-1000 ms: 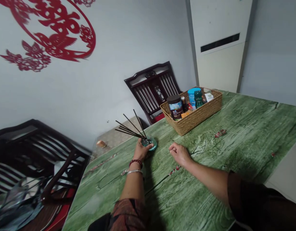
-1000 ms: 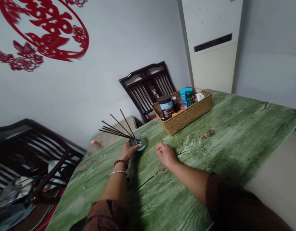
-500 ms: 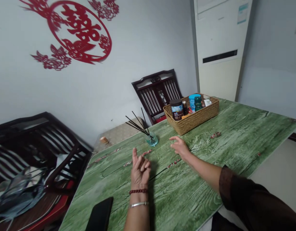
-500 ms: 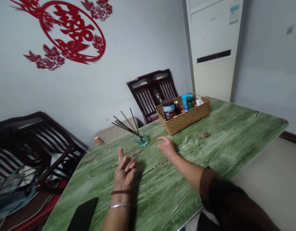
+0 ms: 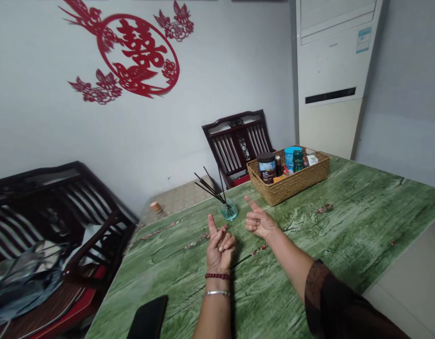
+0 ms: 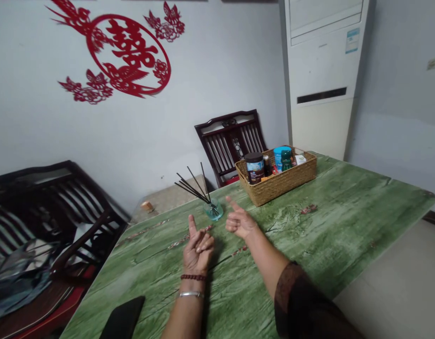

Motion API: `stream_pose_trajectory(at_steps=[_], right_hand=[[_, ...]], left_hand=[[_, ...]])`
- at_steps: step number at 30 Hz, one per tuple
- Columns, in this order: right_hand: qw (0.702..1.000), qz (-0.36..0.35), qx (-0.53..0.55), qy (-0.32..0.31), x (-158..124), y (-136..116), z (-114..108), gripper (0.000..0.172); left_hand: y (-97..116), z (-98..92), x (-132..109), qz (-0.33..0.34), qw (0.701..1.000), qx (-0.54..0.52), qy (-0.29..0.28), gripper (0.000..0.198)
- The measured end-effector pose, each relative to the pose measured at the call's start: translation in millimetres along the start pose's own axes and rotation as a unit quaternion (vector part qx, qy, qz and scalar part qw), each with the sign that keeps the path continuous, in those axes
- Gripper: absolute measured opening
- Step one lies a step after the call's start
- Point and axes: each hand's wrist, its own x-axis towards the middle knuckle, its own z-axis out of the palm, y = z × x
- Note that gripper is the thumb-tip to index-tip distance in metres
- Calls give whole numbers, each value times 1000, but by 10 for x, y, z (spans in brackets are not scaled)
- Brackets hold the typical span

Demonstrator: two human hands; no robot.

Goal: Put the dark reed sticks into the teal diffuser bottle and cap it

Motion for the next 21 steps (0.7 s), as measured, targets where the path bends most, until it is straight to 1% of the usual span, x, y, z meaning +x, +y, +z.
stream_pose_trajectory(at_steps=[2,4,8,10,12,13,14,15,16,17,19,21], right_hand=[[999,28,8,27,-45,125,-185,67],[998,41,10,41,-78,173,-278,70],[998,45,17,37,-86,149,-289,70],[998,46,22,32,-75,140,-279,70],[998,45,30,34,-58,147,-280,69],[998,41,35,41,-46,155,-284,67],[997,35,40,52,-33,164,-289,65],[996,26,44,68,-19,174,-294,62],[995,16,46,87,-3,185,-301,59],[993,7,46,106,13,196,-308,56],[990,-5,38,134,48,218,-325,53],[987,-16,10,159,89,236,-343,55]], left_hand=[[-32,-61,-3,-5,1000,-5,11,73],[-52,-85,-17,-9,1000,-3,18,70],[-61,-91,-59,-13,999,9,28,68],[-37,-115,-52,-3,999,18,37,65],[11,-162,15,15,996,65,61,53],[40,-189,78,24,988,125,86,46],[70,-218,163,31,973,198,114,42],[98,-245,267,31,943,297,149,43],[119,-271,387,32,893,410,180,51],[134,-294,519,31,872,450,190,64],[138,-331,792,34,842,502,195,84],[110,-355,1037,44,818,543,184,96]])
